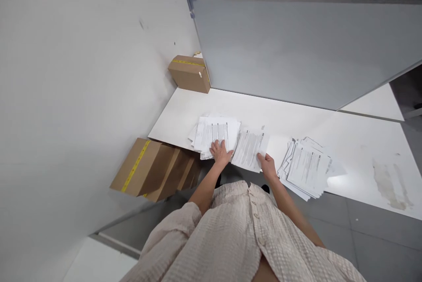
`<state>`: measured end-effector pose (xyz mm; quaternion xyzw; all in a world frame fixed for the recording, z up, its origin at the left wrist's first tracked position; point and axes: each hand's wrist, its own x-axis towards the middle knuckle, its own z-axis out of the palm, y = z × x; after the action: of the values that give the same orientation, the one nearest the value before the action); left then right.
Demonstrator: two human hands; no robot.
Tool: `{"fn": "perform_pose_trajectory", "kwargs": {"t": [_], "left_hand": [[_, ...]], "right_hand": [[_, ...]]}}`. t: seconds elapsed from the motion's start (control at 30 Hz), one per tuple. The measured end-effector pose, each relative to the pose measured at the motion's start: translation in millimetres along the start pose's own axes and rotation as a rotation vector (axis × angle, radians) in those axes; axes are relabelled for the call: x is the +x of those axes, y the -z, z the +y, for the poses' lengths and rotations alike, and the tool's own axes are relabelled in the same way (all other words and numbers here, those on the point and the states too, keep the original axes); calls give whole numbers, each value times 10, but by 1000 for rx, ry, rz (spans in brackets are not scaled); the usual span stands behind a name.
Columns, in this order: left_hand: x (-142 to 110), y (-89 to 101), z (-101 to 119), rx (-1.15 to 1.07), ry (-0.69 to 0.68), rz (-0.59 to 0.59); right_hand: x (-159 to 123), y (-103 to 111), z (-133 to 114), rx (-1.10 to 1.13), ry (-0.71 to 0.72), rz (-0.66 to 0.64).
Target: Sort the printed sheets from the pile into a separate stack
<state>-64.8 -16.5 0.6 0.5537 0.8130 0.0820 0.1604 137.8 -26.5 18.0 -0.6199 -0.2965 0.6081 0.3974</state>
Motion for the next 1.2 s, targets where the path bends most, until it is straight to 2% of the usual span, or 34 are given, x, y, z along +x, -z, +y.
{"fn": "perform_pose_trajectory", "kwargs": {"t": [0.13,0.23,0.43,0.57,0.67,0.77,0.83,1.07,1.2], "left_hand": [[-16,46,-156,5,-69,38],[-16,89,-180,26,-77,27],[-4,45,115,93,92,-102],[6,41,201,126,130,-114],[-15,89,112,121,61,-70],[-54,159,-29,97,-95,1],[-77,204,-110,92,-193,9],[-55,278,-240,97,-339,-46],[40,312,-263,67,-291,-148]], "right_hand": [[-14,-2,-7,-11,-12,-2],[-11,6,-39,-24,-11,11],[-97,23,-137,-134,13,-13],[-150,47,-158,-151,31,-19],[-159,76,-148,-152,33,-4],[-155,88,-134,-141,31,-8],[-150,75,-130,-132,25,-18],[-133,10,-113,-100,31,-50],[-137,24,-99,-113,34,-42]]}}
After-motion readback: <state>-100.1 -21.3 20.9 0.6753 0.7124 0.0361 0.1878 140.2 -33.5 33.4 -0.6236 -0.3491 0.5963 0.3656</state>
